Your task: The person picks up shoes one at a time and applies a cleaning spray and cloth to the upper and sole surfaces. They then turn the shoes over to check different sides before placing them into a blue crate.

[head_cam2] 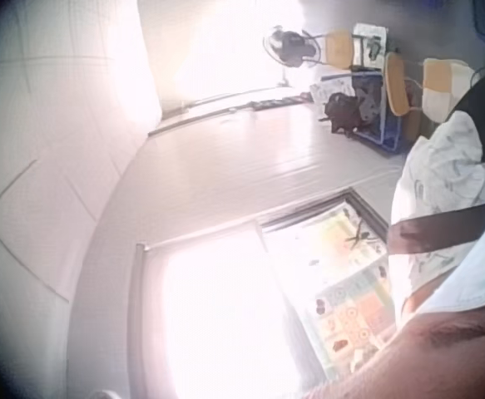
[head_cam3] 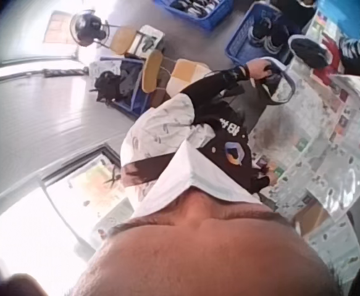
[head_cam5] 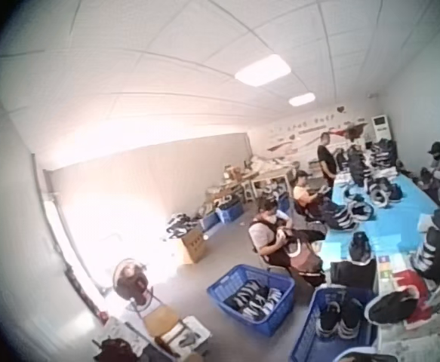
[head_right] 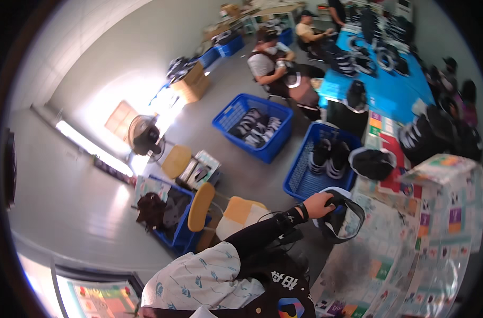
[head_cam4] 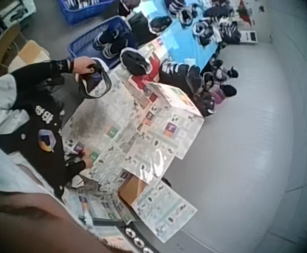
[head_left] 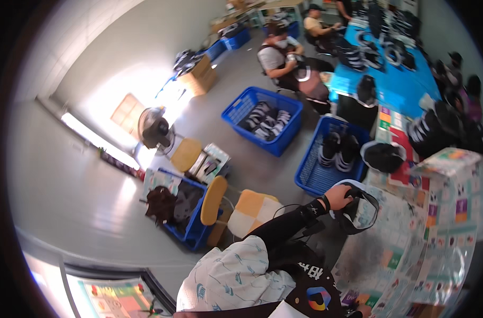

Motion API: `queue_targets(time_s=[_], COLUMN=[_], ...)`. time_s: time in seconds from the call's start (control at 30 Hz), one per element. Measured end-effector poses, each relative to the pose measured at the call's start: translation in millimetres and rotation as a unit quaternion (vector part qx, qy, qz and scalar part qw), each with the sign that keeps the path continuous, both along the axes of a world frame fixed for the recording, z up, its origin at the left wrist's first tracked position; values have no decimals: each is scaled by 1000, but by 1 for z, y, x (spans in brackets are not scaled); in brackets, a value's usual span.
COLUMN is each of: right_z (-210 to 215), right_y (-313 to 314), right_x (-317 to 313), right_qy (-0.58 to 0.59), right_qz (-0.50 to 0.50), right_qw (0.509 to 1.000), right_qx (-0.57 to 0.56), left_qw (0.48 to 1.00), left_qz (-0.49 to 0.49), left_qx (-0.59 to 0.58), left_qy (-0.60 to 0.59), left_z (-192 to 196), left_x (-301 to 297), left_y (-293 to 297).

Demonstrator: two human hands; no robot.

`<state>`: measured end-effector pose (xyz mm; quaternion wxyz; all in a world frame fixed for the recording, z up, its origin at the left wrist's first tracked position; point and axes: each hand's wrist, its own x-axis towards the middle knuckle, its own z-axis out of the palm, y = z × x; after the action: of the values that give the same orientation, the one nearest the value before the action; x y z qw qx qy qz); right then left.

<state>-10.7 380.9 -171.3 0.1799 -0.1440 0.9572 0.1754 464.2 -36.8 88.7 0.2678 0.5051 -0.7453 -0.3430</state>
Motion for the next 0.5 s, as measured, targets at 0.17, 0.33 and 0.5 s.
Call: queue_targets(time_s=[0.17,0.33,0.5], right_z=[51,124,112], right_y=[-141,-238,-260], right_x=[-5,84,136], right_qy=[47,-21,-50], right_qz=[148,226,336], right_qw=[981,919,876], right_qx=[-115,-322,-343], left_qw=[988,978,969], left_qz=[155,203,213], left_qx=[3,50,123], left_qy=[-19,-25,-2], left_z=[-38,-43,-52], left_x=[135,205,253], left_y=[12,11,12])
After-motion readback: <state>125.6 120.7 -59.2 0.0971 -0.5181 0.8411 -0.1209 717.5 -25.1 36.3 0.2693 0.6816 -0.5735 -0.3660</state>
